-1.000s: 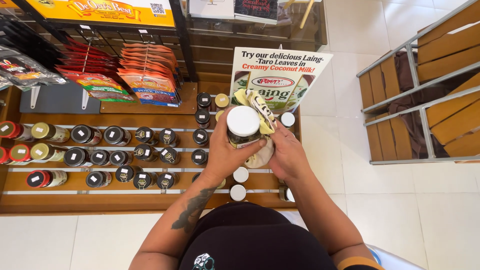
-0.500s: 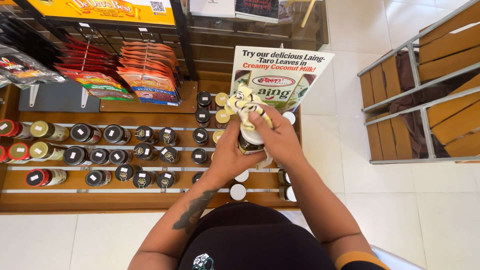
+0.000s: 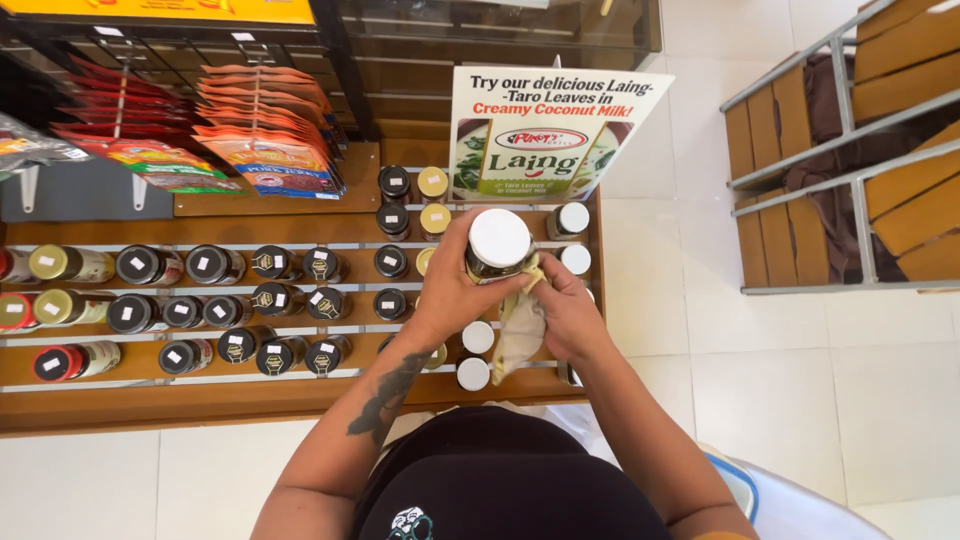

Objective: Wiping dust off food jars and display shelves in a grocery store.

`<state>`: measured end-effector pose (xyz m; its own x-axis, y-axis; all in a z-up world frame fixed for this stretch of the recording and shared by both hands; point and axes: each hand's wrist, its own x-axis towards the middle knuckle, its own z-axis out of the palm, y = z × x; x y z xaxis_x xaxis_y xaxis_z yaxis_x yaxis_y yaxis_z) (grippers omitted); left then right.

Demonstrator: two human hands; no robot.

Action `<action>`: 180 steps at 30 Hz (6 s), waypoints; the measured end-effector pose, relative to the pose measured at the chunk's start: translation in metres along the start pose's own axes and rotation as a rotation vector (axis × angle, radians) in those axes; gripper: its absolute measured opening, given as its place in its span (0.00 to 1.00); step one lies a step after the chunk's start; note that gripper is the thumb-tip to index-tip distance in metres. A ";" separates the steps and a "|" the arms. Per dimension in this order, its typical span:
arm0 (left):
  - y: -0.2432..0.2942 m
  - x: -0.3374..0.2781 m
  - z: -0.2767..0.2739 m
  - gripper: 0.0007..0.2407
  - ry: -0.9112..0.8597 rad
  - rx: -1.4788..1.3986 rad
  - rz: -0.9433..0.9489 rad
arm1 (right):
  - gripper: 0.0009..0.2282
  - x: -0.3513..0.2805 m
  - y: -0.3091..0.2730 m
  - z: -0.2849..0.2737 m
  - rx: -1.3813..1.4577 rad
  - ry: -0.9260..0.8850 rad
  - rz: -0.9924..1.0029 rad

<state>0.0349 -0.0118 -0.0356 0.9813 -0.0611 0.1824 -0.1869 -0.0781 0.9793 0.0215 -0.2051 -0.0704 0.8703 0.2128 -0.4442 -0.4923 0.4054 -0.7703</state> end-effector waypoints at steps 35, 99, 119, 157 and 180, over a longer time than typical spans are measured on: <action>-0.320 0.133 0.125 0.31 -0.422 0.380 -0.252 | 0.19 0.155 0.200 -0.186 0.128 0.500 0.296; -0.143 0.018 0.043 0.18 -0.079 0.377 -0.175 | 0.20 0.049 0.061 -0.034 -0.916 0.225 -0.363; -0.014 -0.024 -0.012 0.39 -0.112 -0.024 0.015 | 0.18 0.029 0.025 -0.016 0.370 -0.082 0.222; 0.022 -0.027 -0.039 0.34 0.047 0.069 -0.023 | 0.18 0.031 0.029 0.019 0.317 -0.178 0.373; -0.028 -0.017 -0.017 0.21 0.193 -0.707 -0.048 | 0.22 -0.008 -0.007 0.095 -0.736 0.004 -0.572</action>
<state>0.0248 0.0088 -0.0650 0.9904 0.1081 0.0866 -0.1340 0.5884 0.7974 0.0193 -0.1247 -0.0180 0.9842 0.1510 0.0922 0.1242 -0.2187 -0.9679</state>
